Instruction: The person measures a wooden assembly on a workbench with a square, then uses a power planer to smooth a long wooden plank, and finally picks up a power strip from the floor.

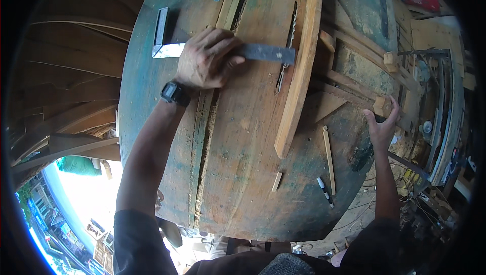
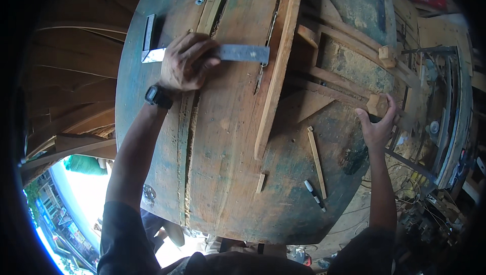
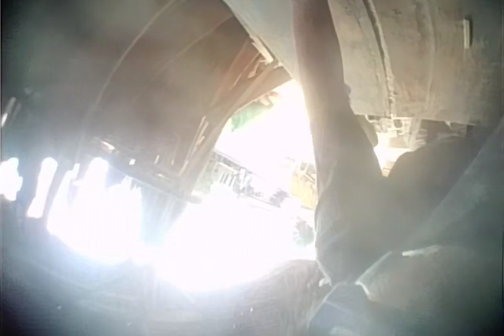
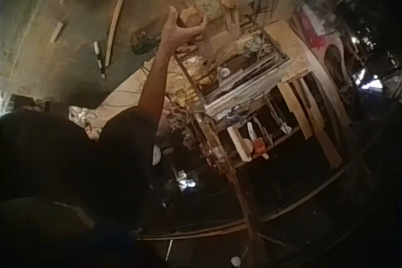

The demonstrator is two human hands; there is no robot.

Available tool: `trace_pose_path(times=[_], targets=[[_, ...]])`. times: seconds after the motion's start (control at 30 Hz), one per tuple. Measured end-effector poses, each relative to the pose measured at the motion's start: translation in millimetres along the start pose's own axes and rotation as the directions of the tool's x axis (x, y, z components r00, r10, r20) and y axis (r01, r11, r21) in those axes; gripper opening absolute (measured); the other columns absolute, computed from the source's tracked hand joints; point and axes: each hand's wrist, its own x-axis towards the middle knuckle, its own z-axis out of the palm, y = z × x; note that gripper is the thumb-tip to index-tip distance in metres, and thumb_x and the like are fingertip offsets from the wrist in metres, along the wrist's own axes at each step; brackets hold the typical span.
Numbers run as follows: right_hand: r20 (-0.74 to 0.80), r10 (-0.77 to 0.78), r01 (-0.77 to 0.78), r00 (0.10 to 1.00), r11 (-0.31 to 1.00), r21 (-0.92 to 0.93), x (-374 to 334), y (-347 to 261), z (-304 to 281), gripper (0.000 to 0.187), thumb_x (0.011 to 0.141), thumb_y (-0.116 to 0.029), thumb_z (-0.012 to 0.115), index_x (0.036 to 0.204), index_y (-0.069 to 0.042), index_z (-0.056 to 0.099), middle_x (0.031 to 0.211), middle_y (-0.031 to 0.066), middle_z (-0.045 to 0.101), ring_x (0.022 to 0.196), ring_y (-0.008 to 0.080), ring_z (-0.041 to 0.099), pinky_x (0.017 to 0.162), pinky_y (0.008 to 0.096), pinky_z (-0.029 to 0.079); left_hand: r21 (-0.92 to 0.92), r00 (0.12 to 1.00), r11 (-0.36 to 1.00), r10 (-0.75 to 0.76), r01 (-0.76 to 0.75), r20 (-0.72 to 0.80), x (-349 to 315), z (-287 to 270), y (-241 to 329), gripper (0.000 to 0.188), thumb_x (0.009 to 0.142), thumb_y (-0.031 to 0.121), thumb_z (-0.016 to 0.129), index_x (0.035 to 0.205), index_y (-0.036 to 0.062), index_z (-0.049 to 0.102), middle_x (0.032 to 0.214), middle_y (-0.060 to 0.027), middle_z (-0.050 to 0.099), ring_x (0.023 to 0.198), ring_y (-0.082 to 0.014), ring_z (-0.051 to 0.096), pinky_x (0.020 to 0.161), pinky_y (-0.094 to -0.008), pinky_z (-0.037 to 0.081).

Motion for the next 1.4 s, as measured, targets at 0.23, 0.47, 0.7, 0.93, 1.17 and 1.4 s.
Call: trace_pose_path(times=[0.23, 0.47, 0.7, 0.93, 1.17, 1.4], targets=[[-0.012, -0.067, 0.067, 0.998, 0.998, 0.016, 5, 5, 1, 0.085, 0.074, -0.042, 0.084, 0.138, -0.006, 0.041, 0.132, 0.0130, 0.053, 0.125, 0.0335, 0.042, 0.107, 0.0455, 0.032, 0.153, 0.993, 0.986, -0.052, 0.068, -0.107, 64, 26, -50, 0.028, 0.084, 0.018, 0.072, 0.110, 0.0083, 0.069, 0.106, -0.0093, 0.066, 0.096, -0.0314, 0.062, 0.085, -0.0411, 0.050], [-0.016, -0.085, 0.086, 0.996, 0.996, 0.009, 6, 9, 2, 0.083, 0.073, -0.036, 0.085, 0.137, -0.005, 0.041, 0.130, 0.0116, 0.053, 0.124, 0.0323, 0.043, 0.108, 0.0445, 0.031, 0.111, 0.998, 0.994, -0.012, 0.019, -0.064, 82, 42, -63, 0.028, 0.083, 0.015, 0.073, 0.111, 0.0091, 0.070, 0.108, -0.0097, 0.065, 0.100, -0.0317, 0.061, 0.088, -0.0415, 0.050], [-0.007, -0.074, 0.074, 0.997, 0.997, -0.005, 5, 5, 1, 0.083, 0.072, -0.034, 0.085, 0.136, -0.005, 0.042, 0.130, 0.0117, 0.051, 0.124, 0.0320, 0.040, 0.107, 0.0450, 0.031, 0.095, 1.000, 0.995, 0.008, -0.006, -0.016, 89, 44, -65, 0.029, 0.082, 0.015, 0.072, 0.110, 0.0074, 0.070, 0.107, -0.0107, 0.065, 0.100, -0.0320, 0.061, 0.089, -0.0421, 0.050], [0.004, -0.068, 0.068, 0.998, 0.997, 0.039, 7, 6, 1, 0.081, 0.071, -0.032, 0.085, 0.135, -0.004, 0.043, 0.131, 0.0116, 0.050, 0.124, 0.0313, 0.040, 0.107, 0.0453, 0.031, 0.088, 1.000, 0.996, -0.020, 0.018, 0.022, 92, 43, -67, 0.028, 0.082, 0.020, 0.071, 0.108, 0.0089, 0.070, 0.104, -0.0080, 0.065, 0.102, -0.0294, 0.061, 0.091, -0.0404, 0.049], [0.003, -0.083, 0.083, 0.997, 0.995, 0.052, 8, 7, 1, 0.078, 0.070, -0.024, 0.083, 0.135, -0.004, 0.043, 0.129, 0.0121, 0.050, 0.122, 0.0309, 0.046, 0.107, 0.0441, 0.034, 0.044, 0.999, 0.999, 0.004, -0.007, 0.048, 97, 40, -70, 0.029, 0.080, 0.014, 0.074, 0.107, 0.0055, 0.070, 0.105, -0.0111, 0.066, 0.098, -0.0322, 0.062, 0.086, -0.0418, 0.050], [0.015, -0.058, 0.055, 0.998, 0.990, 0.131, 7, 9, 2, 0.079, 0.069, -0.011, 0.078, 0.137, -0.001, 0.039, 0.130, 0.0143, 0.048, 0.125, 0.0297, 0.046, 0.110, 0.0437, 0.034, 0.012, 0.999, 1.000, 0.015, -0.016, 0.052, 96, 43, -75, 0.029, 0.079, 0.017, 0.075, 0.106, 0.0060, 0.071, 0.103, -0.0094, 0.067, 0.097, -0.0299, 0.063, 0.086, -0.0401, 0.052]])
